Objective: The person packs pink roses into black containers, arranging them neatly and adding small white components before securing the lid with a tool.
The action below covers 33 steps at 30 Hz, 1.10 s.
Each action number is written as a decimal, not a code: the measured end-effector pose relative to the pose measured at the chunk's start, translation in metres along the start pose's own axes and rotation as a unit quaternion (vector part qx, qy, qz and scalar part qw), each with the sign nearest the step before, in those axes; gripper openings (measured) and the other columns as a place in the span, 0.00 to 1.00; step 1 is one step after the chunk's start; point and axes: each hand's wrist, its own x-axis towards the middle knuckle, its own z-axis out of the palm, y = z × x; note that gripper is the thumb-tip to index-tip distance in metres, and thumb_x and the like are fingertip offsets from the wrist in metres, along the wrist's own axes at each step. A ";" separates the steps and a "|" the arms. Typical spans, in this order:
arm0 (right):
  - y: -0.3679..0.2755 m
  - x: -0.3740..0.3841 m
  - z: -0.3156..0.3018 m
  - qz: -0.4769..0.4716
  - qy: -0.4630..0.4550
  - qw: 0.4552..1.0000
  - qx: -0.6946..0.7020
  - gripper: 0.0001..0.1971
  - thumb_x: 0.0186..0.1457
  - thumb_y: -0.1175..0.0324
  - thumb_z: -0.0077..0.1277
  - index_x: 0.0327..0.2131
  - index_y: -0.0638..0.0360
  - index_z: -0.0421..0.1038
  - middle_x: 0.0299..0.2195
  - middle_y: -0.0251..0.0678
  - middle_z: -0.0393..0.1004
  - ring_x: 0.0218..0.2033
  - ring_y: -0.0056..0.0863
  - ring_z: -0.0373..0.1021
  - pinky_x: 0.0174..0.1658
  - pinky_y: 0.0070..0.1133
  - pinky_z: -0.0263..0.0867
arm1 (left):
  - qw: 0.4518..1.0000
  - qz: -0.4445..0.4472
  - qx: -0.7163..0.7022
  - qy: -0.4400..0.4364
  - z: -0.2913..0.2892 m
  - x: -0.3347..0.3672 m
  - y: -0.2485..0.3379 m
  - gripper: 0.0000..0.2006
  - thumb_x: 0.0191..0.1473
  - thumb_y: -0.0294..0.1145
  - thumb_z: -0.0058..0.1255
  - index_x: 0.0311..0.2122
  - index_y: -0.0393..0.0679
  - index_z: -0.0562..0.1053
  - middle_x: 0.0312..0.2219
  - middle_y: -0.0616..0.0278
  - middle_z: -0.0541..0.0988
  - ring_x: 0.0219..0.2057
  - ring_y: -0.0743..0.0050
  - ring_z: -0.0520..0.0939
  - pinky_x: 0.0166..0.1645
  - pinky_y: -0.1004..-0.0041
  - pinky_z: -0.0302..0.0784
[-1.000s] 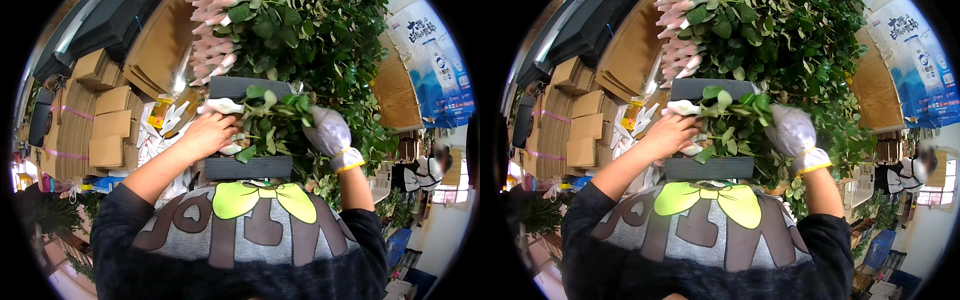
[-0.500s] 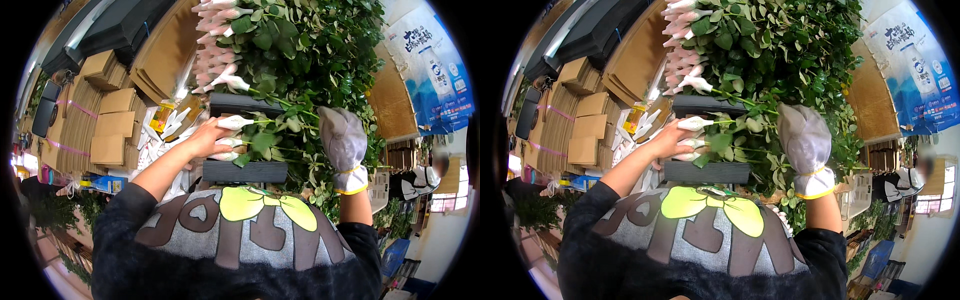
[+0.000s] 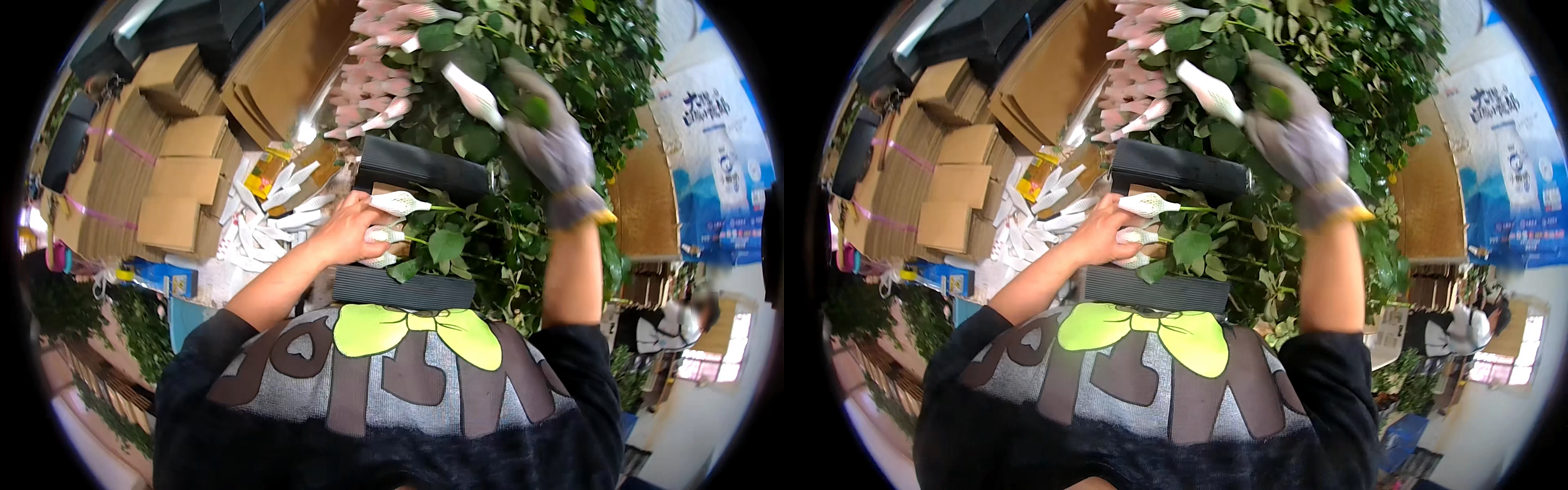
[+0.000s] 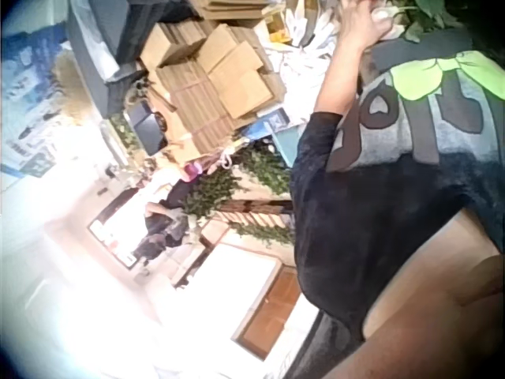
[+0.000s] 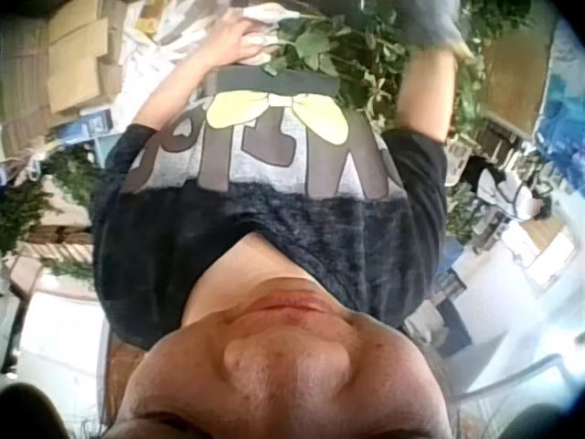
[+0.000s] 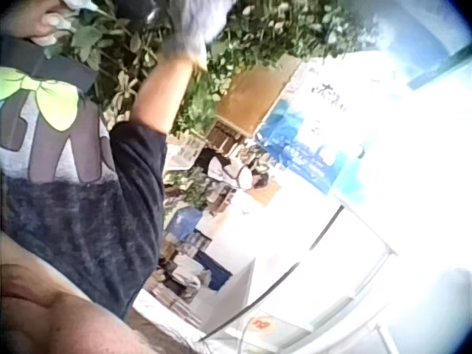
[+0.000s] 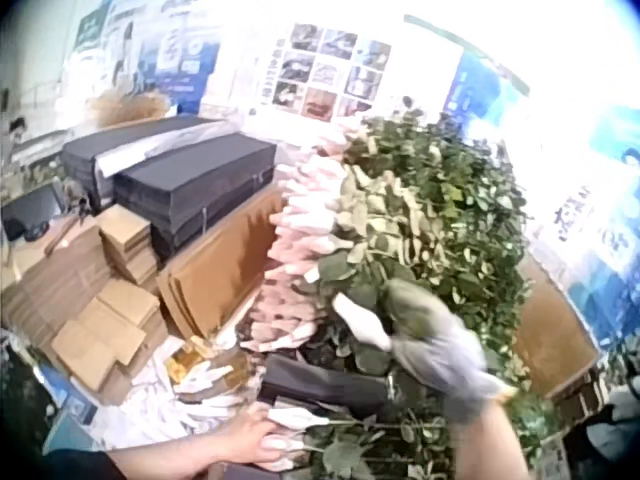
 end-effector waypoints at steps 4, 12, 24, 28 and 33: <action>0.016 -0.051 0.026 -0.132 -0.233 0.962 0.059 0.28 0.46 0.71 0.57 0.54 0.51 0.63 0.25 0.36 0.75 0.25 0.32 0.73 0.29 0.25 0.71 | 0.998 0.027 -0.033 0.051 0.004 0.001 -0.010 0.21 0.35 0.39 0.61 0.39 0.46 0.78 0.43 0.56 0.75 0.51 0.51 0.66 0.55 0.61 0.64; 0.010 -0.084 0.068 -0.139 -0.266 0.930 -0.211 0.31 0.43 0.63 0.58 0.52 0.56 0.61 0.43 0.49 0.70 0.39 0.46 0.70 0.42 0.33 0.68 | 0.994 0.035 -0.067 0.074 0.010 0.003 -0.016 0.23 0.34 0.39 0.62 0.41 0.51 0.77 0.42 0.67 0.76 0.48 0.58 0.69 0.54 0.64 0.63; 0.029 -0.081 0.080 -0.085 -0.239 0.940 -0.230 0.21 0.46 0.57 0.56 0.43 0.56 0.66 0.33 0.46 0.76 0.34 0.48 0.73 0.37 0.35 0.69 | 0.996 0.037 -0.044 0.072 0.009 -0.002 -0.016 0.22 0.36 0.39 0.61 0.41 0.48 0.77 0.45 0.66 0.75 0.50 0.57 0.67 0.57 0.63 0.61; -0.014 -0.059 0.031 -0.129 -0.211 0.935 -0.252 0.15 0.47 0.62 0.57 0.38 0.55 0.71 0.31 0.38 0.77 0.32 0.39 0.74 0.41 0.30 0.67 | 0.994 0.032 -0.069 0.077 0.013 -0.003 -0.016 0.24 0.35 0.34 0.61 0.44 0.51 0.76 0.44 0.67 0.76 0.49 0.58 0.67 0.56 0.64 0.63; -0.003 -0.064 0.059 -0.310 -0.259 0.884 -0.238 0.18 0.47 0.67 0.54 0.44 0.53 0.70 0.42 0.35 0.71 0.43 0.34 0.68 0.55 0.32 0.57 | 0.995 0.001 -0.091 0.043 0.007 -0.004 -0.017 0.34 0.35 0.29 0.62 0.54 0.56 0.69 0.45 0.64 0.75 0.49 0.60 0.67 0.56 0.66 0.64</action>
